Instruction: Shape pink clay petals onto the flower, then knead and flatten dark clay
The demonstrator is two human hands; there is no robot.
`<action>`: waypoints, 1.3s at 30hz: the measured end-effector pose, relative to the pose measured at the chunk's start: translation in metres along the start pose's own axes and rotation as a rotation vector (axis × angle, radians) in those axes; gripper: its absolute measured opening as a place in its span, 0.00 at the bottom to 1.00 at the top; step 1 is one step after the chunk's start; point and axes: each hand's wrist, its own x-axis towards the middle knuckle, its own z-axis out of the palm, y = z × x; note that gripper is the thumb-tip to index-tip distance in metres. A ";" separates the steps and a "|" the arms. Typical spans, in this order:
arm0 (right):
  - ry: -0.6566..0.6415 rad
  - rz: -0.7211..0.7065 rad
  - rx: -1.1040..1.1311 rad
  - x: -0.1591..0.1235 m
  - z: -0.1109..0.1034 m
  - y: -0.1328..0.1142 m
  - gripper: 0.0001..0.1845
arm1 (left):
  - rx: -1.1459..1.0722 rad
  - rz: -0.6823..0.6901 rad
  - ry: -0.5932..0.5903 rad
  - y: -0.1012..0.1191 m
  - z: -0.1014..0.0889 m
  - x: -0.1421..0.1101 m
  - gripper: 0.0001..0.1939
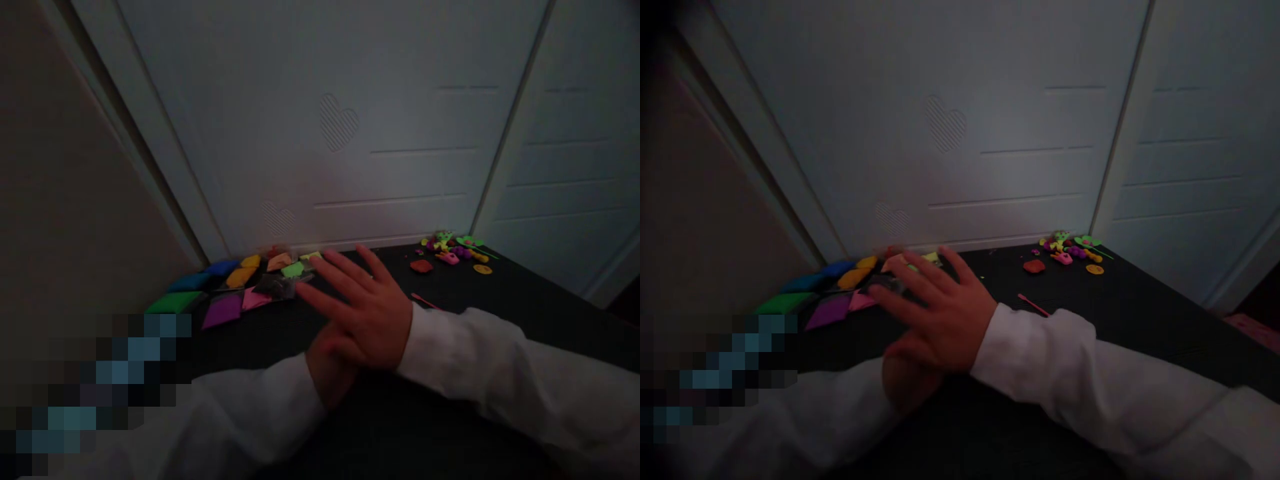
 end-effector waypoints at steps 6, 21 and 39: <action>0.082 0.218 0.085 0.006 -0.001 0.036 0.25 | 0.083 0.009 -0.015 0.014 -0.008 0.010 0.13; -0.113 0.253 0.455 -0.040 0.003 0.026 0.17 | 0.173 0.003 -0.098 0.023 -0.024 -0.008 0.15; -0.126 0.111 0.452 -0.056 0.004 0.013 0.20 | 0.296 -0.210 -0.282 0.039 -0.025 -0.020 0.16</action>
